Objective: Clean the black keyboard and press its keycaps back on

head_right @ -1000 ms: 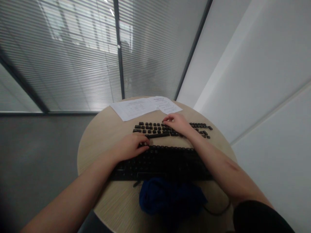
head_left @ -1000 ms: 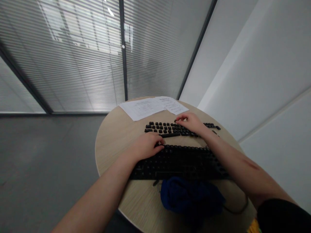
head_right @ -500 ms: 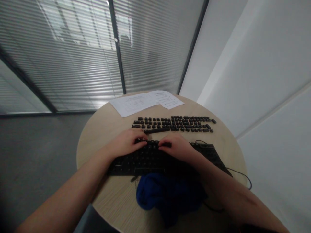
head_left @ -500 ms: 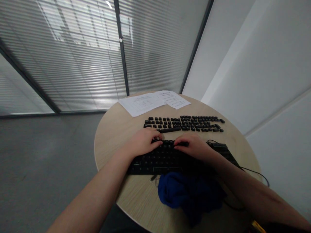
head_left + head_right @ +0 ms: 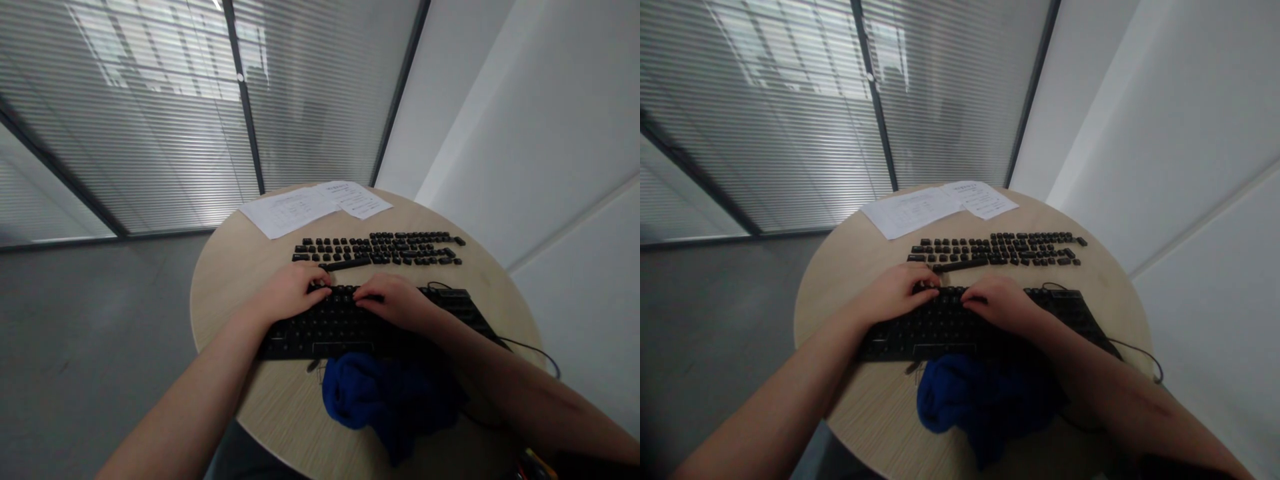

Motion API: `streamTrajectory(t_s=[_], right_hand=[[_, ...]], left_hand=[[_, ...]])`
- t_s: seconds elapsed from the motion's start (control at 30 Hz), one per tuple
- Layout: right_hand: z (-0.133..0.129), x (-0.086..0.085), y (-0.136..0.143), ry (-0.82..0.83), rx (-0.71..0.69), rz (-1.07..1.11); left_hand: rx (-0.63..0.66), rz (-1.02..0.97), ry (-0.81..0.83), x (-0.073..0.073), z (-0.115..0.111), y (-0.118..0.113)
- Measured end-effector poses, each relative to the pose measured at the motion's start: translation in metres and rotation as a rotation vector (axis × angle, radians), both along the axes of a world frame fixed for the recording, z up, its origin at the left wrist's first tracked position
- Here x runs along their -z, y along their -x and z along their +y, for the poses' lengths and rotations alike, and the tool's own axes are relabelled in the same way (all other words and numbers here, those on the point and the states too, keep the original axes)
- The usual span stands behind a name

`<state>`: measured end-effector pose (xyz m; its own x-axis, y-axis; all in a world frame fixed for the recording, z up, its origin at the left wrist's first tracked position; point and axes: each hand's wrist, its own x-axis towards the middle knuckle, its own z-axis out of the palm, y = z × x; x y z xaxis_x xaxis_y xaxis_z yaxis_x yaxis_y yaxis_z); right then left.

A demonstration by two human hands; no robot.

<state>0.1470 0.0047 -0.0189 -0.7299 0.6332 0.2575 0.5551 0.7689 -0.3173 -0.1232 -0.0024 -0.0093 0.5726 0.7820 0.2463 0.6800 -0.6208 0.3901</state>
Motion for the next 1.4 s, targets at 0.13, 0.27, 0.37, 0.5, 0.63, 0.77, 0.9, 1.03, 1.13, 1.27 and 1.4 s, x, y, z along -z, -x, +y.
streamTrajectory(t_s=[0.13, 0.27, 0.37, 0.5, 0.63, 0.77, 0.9, 1.03, 1.13, 1.27, 1.4], right_hand=[[-0.003, -0.003, 0.001, -0.039, -0.025, 0.016], [-0.006, -0.011, -0.002, -0.020, 0.011, -0.033], [-0.006, -0.018, -0.005, 0.127, 0.022, -0.088], [-0.006, -0.023, -0.005, 0.226, 0.060, -0.149], [-0.008, -0.023, -0.004, 0.208, 0.049, -0.182], [-0.005, -0.026, -0.012, 0.148, 0.049, -0.015], [0.002, -0.031, -0.024, 0.082, 0.236, 0.297], [0.010, -0.031, -0.030, 0.016, 0.380, 0.467], [0.013, -0.027, -0.029, -0.013, 0.419, 0.483], [0.020, -0.021, -0.029, -0.029, 0.454, 0.476], [0.031, -0.018, -0.037, -0.009, 0.498, 0.499]], left_hand=[[0.001, -0.001, -0.004, 0.000, 0.000, 0.000], [0.000, 0.001, -0.001, -0.001, -0.001, -0.001], [-0.001, 0.011, -0.013, -0.002, -0.002, -0.002], [-0.001, 0.034, -0.032, -0.002, -0.003, -0.003], [-0.012, 0.068, -0.047, -0.002, -0.003, -0.002], [-0.016, 0.152, -0.172, -0.010, -0.012, -0.011], [-0.007, 0.300, -0.305, -0.019, -0.031, -0.034], [0.034, 0.345, -0.288, -0.019, -0.043, -0.053], [0.029, 0.383, -0.239, -0.017, -0.046, -0.059], [0.014, 0.436, -0.239, -0.015, -0.046, -0.062], [0.004, 0.439, -0.251, -0.008, -0.044, -0.063]])
